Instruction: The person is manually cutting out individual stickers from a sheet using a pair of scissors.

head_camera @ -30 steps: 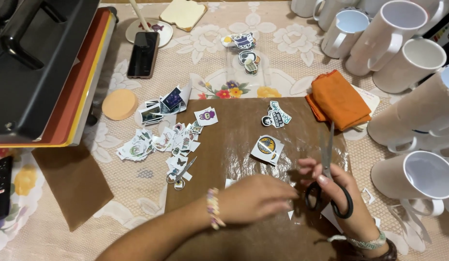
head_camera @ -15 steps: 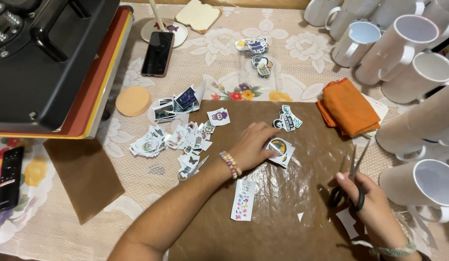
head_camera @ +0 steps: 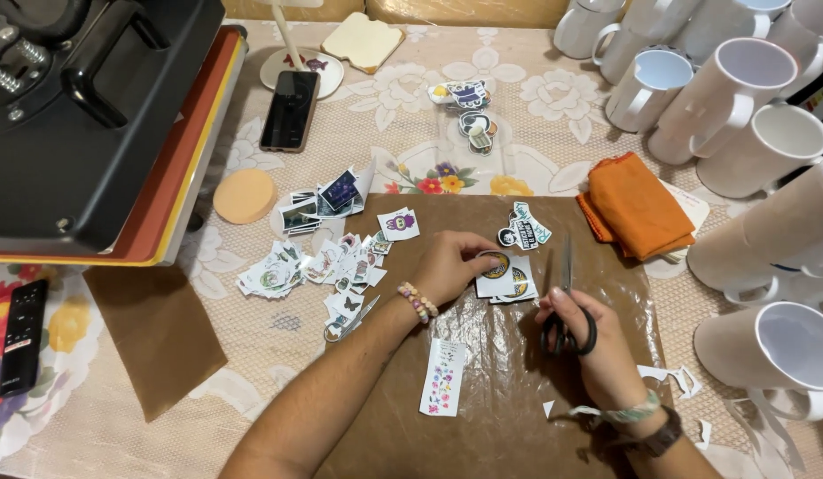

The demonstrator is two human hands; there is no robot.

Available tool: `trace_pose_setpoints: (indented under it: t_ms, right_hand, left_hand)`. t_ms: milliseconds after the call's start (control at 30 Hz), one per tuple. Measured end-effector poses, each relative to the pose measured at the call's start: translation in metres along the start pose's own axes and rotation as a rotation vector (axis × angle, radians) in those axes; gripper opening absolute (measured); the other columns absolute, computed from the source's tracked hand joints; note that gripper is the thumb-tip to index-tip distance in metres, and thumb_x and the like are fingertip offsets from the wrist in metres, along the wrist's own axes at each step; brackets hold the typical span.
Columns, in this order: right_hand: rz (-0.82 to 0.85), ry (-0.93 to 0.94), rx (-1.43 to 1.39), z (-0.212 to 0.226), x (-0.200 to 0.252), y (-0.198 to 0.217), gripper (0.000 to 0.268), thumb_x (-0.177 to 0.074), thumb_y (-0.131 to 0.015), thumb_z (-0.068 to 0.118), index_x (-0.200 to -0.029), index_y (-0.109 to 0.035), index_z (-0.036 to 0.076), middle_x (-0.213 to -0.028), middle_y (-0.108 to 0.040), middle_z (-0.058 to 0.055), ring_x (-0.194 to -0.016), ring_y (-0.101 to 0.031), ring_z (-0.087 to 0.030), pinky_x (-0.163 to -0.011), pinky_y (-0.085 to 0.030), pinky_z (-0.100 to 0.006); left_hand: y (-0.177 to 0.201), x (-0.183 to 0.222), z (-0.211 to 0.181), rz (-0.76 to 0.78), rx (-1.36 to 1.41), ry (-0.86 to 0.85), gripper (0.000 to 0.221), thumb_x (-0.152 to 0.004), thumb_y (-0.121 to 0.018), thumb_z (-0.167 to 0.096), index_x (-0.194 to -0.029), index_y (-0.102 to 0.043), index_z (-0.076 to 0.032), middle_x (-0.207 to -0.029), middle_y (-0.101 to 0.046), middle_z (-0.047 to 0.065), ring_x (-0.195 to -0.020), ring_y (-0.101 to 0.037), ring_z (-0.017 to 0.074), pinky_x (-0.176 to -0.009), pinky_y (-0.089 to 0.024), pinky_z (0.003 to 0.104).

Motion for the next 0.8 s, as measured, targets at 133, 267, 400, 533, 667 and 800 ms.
trace_pose_setpoints:
  t_ms: [133,267,400,533,667,800]
  right_hand:
    - [-0.039,0.089,-0.047,-0.016,-0.009,0.003,0.033,-0.093,-0.064,0.033,-0.093,-0.072,0.001,-0.082,-0.072,-0.01,-0.058,-0.058,-0.017,-0.06,-0.049,-0.028]
    - [-0.1,0.07,-0.137,-0.02,-0.006,0.006,0.023,-0.085,-0.074,0.009,-0.105,-0.068,-0.001,-0.089,-0.076,-0.015,-0.056,-0.064,-0.019,-0.053,-0.055,-0.028]
    - [-0.092,0.161,-0.115,-0.016,-0.004,0.0,0.018,-0.081,-0.078,0.005,-0.093,-0.064,0.002,-0.095,-0.076,-0.014,-0.056,-0.068,-0.02,-0.054,-0.059,-0.027]
    - [-0.135,0.169,-0.048,-0.021,0.0,-0.004,0.031,-0.074,-0.086,0.006,-0.084,-0.057,0.008,-0.069,-0.067,-0.005,-0.054,-0.064,-0.012,-0.051,-0.051,-0.022]
    - [-0.121,0.195,-0.061,-0.029,-0.002,-0.003,0.024,-0.079,-0.081,0.007,-0.085,-0.058,0.009,-0.067,-0.068,-0.007,-0.055,-0.066,-0.014,-0.053,-0.055,-0.025]
    - [-0.041,0.221,-0.034,-0.028,-0.002,-0.009,0.021,-0.081,-0.08,0.008,-0.085,-0.06,0.009,-0.062,-0.066,-0.005,-0.053,-0.063,-0.011,-0.055,-0.057,-0.025]
  left_hand:
    - [0.012,0.007,-0.004,-0.078,0.037,0.007,0.015,-0.083,-0.079,-0.023,-0.097,-0.082,-0.016,-0.09,-0.081,0.0,-0.078,-0.071,0.0077,-0.068,-0.055,0.025]
    - [0.017,0.015,-0.005,-0.159,0.099,0.065,0.013,-0.082,-0.081,-0.022,-0.092,-0.083,-0.016,-0.083,-0.078,-0.002,-0.069,-0.062,0.0068,-0.061,-0.049,0.025]
    - [-0.011,0.026,-0.002,-0.065,0.436,0.123,0.015,-0.078,-0.084,-0.011,-0.092,-0.081,-0.004,-0.069,-0.074,0.009,-0.05,-0.06,0.0082,-0.042,-0.046,0.02]
    - [-0.035,0.031,0.008,0.022,0.576,0.213,0.023,-0.081,-0.081,-0.01,-0.098,-0.076,0.004,-0.072,-0.073,0.015,-0.056,-0.067,0.012,-0.045,-0.054,0.018]
    - [-0.046,0.038,-0.001,0.191,0.573,0.154,0.032,-0.071,-0.086,-0.012,-0.099,-0.075,0.0,-0.077,-0.073,0.006,-0.066,-0.064,0.007,-0.056,-0.05,0.019]
    - [-0.046,0.043,-0.015,0.16,0.574,0.069,0.02,-0.073,-0.088,-0.013,-0.064,-0.071,-0.007,-0.057,-0.059,-0.005,-0.056,-0.044,0.0005,-0.048,-0.032,0.02]
Point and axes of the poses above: each hand's wrist, its own x-axis away from the middle knuckle, its own y-axis out of the back of the hand, z = x × y, the point moved 6 cm from there along -x, towards the middle knuckle
